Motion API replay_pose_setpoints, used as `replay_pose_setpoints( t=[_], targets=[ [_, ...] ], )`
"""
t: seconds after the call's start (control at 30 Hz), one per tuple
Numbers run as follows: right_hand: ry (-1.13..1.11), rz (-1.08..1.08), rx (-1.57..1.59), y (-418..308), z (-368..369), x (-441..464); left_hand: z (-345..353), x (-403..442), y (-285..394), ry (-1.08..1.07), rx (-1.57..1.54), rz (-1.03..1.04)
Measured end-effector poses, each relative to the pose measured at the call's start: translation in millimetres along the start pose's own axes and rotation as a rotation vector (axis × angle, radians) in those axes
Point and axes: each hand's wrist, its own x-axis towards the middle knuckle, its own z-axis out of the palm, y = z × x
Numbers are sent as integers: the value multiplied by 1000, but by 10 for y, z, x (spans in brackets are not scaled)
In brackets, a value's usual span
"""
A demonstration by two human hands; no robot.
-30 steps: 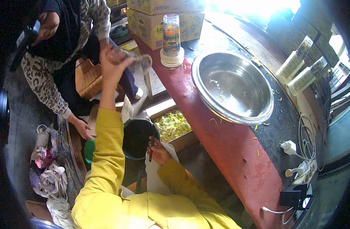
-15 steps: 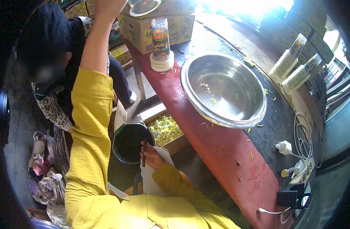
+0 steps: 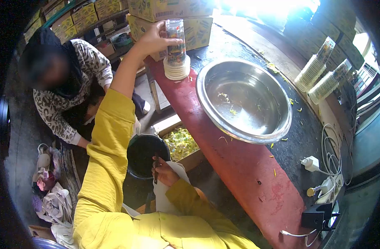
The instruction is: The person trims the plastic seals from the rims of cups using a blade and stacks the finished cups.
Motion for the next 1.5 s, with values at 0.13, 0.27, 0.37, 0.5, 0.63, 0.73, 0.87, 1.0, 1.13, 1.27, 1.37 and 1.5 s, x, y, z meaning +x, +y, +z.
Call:
replay_pose_setpoints(
  t=[0.13,0.27,0.37,0.5,0.63,0.73,0.87,1.0,1.13,1.27,1.37,1.5],
  targets=[
    [5,2,-12,-3,8,18,-60,-68,67,-29,80,36],
    [42,-5,-21,-3,-41,4,15,-283,144,162,128,168],
    [51,-14,-36,-10,-60,-10,10,-516,212,420,80,388],
    [43,-16,-29,-15,-61,1,-113,-1515,882,353,-704,343],
    [77,-32,-74,16,-235,8,-250,-2496,1171,-34,-984,743],
    [94,-26,-59,7,-143,-3,-431,-3043,1494,-238,-1125,733],
    [40,-37,-34,165,-144,71,-686,-3406,1732,-265,-990,825],
    [103,-43,-143,198,-122,0,-809,-3707,1841,-173,-943,847],
    [54,-44,-162,155,-65,-28,-899,-3902,1893,-90,-881,851],
    [33,-48,-213,168,43,-79,-720,-4185,2178,510,-631,605],
    [34,-43,-221,169,78,-89,-598,-4284,2358,853,-434,201],
    [33,-60,-165,133,38,-85,-1055,-4199,1846,-14,-806,655]
  ],
)
